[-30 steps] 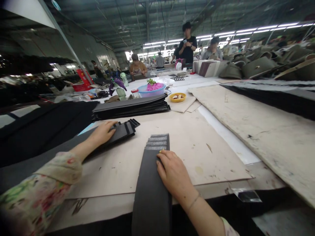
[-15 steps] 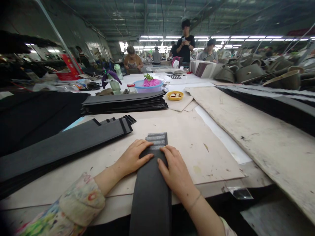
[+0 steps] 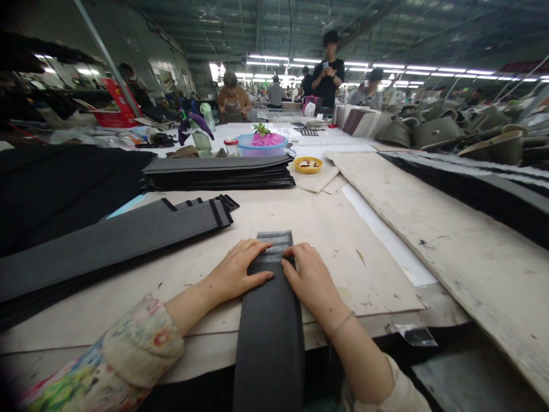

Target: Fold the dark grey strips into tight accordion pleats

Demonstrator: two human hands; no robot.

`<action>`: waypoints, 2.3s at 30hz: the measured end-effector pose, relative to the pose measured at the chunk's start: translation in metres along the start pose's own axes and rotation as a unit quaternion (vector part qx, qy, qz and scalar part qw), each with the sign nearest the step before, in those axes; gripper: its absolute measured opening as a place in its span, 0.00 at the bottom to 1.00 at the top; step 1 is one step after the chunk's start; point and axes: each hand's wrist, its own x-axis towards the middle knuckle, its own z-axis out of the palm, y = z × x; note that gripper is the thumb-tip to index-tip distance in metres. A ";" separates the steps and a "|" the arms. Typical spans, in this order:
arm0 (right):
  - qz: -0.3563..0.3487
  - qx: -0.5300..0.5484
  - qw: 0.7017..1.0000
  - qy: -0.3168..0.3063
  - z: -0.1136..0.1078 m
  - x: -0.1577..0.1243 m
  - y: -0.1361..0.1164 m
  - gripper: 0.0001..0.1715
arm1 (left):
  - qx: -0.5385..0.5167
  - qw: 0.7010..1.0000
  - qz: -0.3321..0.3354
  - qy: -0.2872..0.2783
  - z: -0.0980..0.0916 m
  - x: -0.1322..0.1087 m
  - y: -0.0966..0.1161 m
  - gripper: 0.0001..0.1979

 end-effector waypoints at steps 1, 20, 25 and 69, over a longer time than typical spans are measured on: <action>0.005 0.003 1.000 -0.001 0.001 0.003 0.002 0.05 | -0.003 1.000 -0.003 -0.003 0.000 0.000 0.000 0.25; 0.051 0.188 0.981 -0.009 0.004 -0.030 -0.012 0.28 | 0.058 0.998 -0.006 0.035 -0.002 0.001 0.004 0.15; 0.049 0.143 0.988 0.038 0.010 -0.033 -0.015 0.35 | 0.014 0.999 -0.030 -0.025 -0.003 0.003 0.001 0.10; -0.014 -0.024 0.998 0.063 0.002 -0.047 -0.017 0.07 | 0.209 0.969 0.075 -0.106 0.008 0.012 0.046 0.07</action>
